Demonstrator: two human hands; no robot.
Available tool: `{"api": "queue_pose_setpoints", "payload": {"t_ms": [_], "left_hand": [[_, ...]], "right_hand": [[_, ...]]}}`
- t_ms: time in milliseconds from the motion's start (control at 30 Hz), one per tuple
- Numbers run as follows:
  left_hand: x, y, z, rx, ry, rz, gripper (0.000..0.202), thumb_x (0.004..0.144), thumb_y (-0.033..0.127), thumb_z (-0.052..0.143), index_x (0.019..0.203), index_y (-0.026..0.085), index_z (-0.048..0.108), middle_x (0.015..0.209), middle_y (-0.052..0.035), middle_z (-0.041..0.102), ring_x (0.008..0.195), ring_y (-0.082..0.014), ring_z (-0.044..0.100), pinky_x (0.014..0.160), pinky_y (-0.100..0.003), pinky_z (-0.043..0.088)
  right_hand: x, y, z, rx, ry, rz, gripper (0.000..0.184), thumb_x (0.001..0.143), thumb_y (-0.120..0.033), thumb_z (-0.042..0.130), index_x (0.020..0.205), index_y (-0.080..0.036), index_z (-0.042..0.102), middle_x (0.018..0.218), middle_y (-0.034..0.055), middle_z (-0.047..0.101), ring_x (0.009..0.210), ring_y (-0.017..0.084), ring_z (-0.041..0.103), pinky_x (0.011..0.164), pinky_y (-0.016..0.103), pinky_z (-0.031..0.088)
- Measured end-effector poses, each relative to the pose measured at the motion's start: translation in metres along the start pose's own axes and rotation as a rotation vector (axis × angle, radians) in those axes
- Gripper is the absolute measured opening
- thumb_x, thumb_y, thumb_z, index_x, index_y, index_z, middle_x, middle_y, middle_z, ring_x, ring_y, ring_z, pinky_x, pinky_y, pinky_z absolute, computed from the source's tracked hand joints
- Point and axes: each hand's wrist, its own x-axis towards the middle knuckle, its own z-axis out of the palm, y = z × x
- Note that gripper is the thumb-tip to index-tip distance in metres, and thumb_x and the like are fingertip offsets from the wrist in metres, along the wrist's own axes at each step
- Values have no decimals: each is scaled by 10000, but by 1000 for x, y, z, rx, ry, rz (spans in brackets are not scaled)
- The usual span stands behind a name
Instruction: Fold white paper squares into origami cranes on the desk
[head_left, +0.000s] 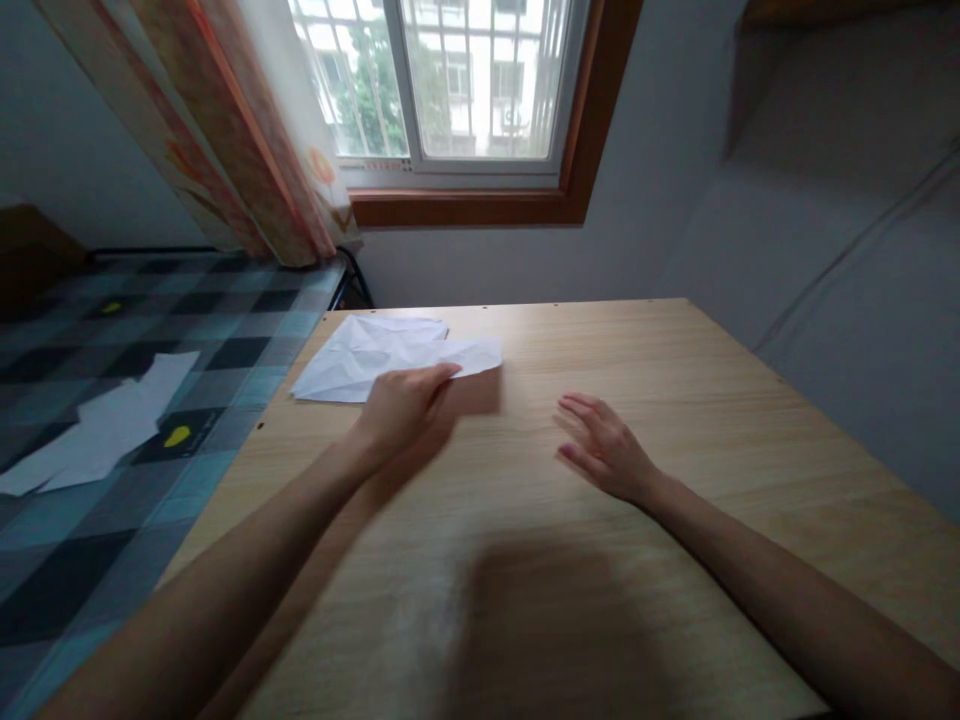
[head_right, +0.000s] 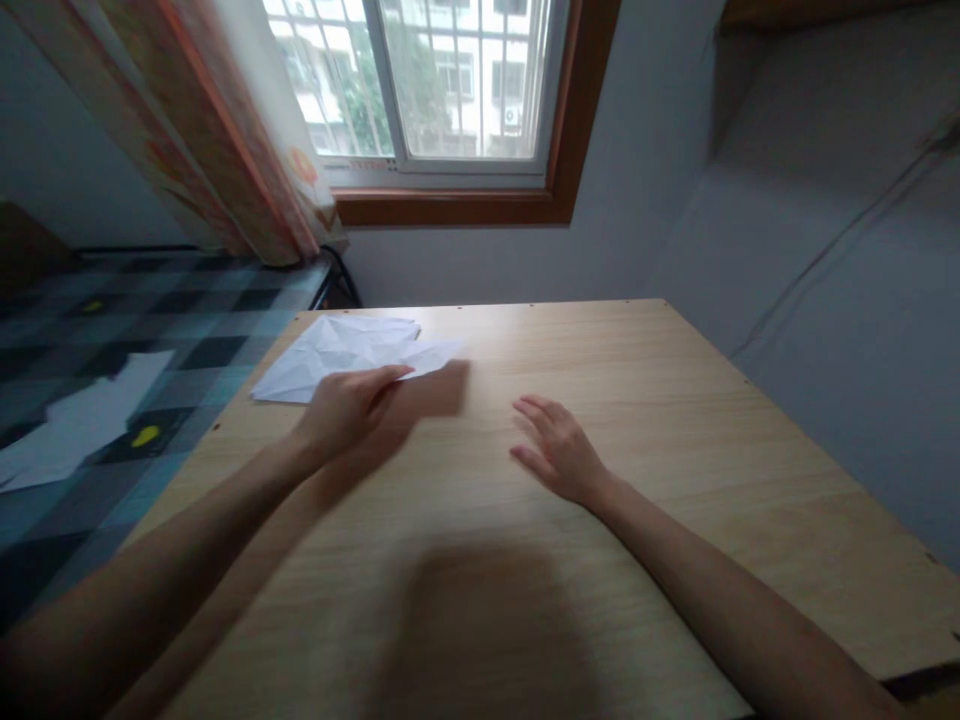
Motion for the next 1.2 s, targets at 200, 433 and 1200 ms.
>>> {"api": "queue_pose_setpoints", "payload": {"t_ms": [200, 433, 1200], "left_hand": [[13, 57, 13, -951, 195, -281, 342, 863, 484, 565, 812, 156, 647, 651, -10, 641, 603, -158, 599, 560, -264, 478], [6, 25, 61, -1090, 87, -625, 465, 840, 366, 554, 1227, 107, 565, 1033, -145, 714, 911, -265, 700, 802, -430, 571], [-31, 28, 74, 163, -479, 178, 989, 889, 759, 275, 1556, 36, 175, 1625, -207, 153, 1522, -341, 124, 1224, -495, 106]], "right_hand": [[-3, 28, 4, 282, 241, 276, 736, 951, -659, 294, 1540, -278, 70, 1532, 194, 297, 1282, 314, 518, 994, 483, 507], [-4, 41, 9, 270, 227, 352, 810, 945, -496, 429, 1541, -330, -94, 1550, 183, 259, 1225, 303, 551, 934, 468, 545], [59, -22, 45, -227, -557, -86, 1023, 873, -741, 435, 1533, 13, 229, 1594, 272, 230, 1508, 348, 196, 1238, 502, 171]]}}
